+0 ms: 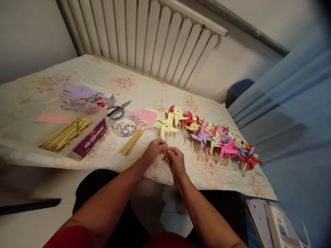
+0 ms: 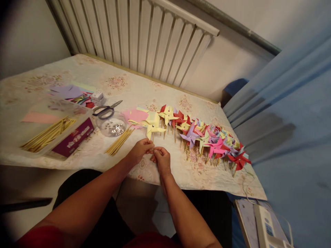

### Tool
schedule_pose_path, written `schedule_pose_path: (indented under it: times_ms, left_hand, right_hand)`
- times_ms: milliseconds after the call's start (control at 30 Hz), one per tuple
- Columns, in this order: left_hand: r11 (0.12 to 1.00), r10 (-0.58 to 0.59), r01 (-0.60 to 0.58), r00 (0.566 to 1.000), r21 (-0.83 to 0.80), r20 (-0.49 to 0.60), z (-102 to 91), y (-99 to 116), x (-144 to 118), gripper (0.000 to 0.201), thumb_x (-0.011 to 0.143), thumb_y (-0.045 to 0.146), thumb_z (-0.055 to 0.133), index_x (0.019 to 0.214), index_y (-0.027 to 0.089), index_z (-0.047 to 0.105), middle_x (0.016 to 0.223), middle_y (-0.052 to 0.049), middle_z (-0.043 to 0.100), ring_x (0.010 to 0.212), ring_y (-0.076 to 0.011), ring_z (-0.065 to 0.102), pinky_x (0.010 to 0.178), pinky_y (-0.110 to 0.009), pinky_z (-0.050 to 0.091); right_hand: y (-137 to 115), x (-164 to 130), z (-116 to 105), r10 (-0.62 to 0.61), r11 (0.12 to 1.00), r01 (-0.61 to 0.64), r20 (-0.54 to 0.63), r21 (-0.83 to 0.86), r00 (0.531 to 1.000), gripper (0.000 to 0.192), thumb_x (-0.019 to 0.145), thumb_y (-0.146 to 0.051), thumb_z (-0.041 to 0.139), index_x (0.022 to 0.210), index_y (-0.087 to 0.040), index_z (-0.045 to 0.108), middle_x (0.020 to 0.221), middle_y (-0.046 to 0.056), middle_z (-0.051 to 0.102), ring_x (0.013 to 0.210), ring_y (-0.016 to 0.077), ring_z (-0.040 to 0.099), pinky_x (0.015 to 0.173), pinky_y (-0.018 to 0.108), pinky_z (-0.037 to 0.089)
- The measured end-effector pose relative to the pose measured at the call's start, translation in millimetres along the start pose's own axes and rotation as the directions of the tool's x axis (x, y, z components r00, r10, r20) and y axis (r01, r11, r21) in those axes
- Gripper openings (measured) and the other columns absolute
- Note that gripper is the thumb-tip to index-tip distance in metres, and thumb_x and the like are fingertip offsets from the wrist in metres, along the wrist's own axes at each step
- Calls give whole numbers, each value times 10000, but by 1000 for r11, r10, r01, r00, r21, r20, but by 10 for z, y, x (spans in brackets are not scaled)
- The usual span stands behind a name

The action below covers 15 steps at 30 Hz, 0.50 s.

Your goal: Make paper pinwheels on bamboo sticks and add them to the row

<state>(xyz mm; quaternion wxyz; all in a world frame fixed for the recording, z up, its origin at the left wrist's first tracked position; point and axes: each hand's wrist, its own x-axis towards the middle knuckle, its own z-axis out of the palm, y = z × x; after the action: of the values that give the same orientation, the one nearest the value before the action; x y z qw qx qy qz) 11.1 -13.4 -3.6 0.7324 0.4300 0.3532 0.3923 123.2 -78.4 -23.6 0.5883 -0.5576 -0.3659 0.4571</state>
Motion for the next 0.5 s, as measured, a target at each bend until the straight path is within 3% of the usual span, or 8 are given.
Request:
schedule_pose_path:
  times_ms: [500]
  left_hand:
    - [999, -5, 6, 999, 53, -32, 26, -65, 25, 192, 613, 275, 678, 651, 163, 527, 534, 52, 493, 488, -76, 432, 502, -229, 297]
  right_hand:
    - [-51, 46, 91, 50, 995, -46, -39, 92, 998, 159, 678, -266, 675, 789, -162, 631, 575, -23, 628, 409, 69, 419, 418, 200, 268]
